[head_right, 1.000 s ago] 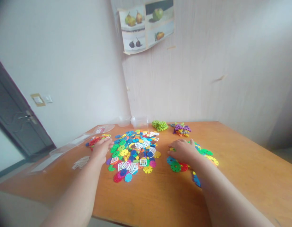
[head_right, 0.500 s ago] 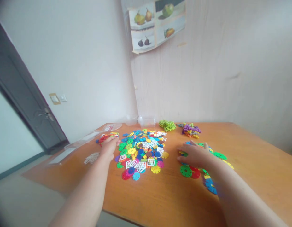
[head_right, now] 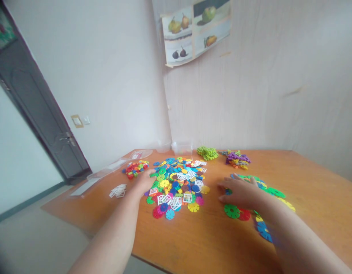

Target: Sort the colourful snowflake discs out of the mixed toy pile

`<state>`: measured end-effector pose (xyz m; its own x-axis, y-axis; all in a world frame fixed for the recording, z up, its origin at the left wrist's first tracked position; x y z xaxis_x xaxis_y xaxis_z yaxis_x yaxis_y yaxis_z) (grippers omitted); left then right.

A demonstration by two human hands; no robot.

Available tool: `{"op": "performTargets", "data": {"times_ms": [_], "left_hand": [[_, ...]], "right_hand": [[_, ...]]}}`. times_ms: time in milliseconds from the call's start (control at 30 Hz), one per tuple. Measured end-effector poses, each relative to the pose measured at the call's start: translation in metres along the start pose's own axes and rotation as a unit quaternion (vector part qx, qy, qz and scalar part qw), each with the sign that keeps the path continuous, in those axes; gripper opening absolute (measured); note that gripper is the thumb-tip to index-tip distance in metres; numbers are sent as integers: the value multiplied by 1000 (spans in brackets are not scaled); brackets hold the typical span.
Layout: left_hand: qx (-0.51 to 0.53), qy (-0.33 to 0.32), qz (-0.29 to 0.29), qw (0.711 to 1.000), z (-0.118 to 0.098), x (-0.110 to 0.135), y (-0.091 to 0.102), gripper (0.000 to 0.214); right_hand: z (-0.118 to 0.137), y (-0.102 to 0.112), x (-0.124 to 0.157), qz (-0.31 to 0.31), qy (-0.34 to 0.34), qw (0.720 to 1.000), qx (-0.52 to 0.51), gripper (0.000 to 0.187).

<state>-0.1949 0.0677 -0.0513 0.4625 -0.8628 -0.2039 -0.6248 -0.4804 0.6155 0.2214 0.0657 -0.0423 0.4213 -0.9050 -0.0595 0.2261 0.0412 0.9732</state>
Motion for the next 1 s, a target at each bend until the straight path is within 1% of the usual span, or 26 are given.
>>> {"op": "performTargets", "data": {"times_ms": [100,167,267,367,433,500,600,667,733,800,833,900,933,1000], "left_hand": [[13,8,-13,1000,2,-1,1,27],[22,7,-21,1000,3,-2,1,23],[23,-9,-24,999,2,-4,1,16],[22,-29,-22,999,-1,-4,3,7],[34,-33,-21,999,-1,-4,4,5],[45,-29,-34,998,-1,-5,6,4],[36,-29,-73,996,-2,-6,10,4],[40,-42,-96,994,-6,-5,12,6],[73,-59,-104,990,-13,0,11,9],[135,-58,-81,986,-24,8,9,18],[174,-48,-54,982,-29,13,7,24],[244,-27,22,969,-43,25,1,37],[269,-31,60,961,-50,32,-1,40],[294,-39,114,948,-63,46,-6,39]], "right_hand": [[7,8,4,41,-4,999,13,50],[10,15,7,43,-10,999,12,53],[12,19,11,49,-5,999,1,68],[12,16,13,68,19,997,-8,87],[12,12,12,83,26,996,-6,94],[11,9,12,87,27,996,-3,95],[9,9,12,70,22,997,-12,93],[10,12,13,60,20,998,-25,90],[12,16,13,46,22,998,-27,84],[18,21,12,17,30,999,-22,77],[22,23,12,0,34,999,-24,73],[32,28,10,-34,39,998,-41,66],[38,29,9,-50,42,996,-54,62],[52,30,9,-84,60,992,-76,55]]}}
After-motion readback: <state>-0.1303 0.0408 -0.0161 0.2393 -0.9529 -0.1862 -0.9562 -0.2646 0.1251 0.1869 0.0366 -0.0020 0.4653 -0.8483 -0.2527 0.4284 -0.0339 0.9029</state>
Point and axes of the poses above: each hand's wrist, its own x-axis away from the middle knuckle, its own y-axis out of the back of the hand, z = x × y, the point moved 2 cm from there along -x, towards the middle knuckle, and after that the axes turned 5 degrees about y, right-handed, at the moved point
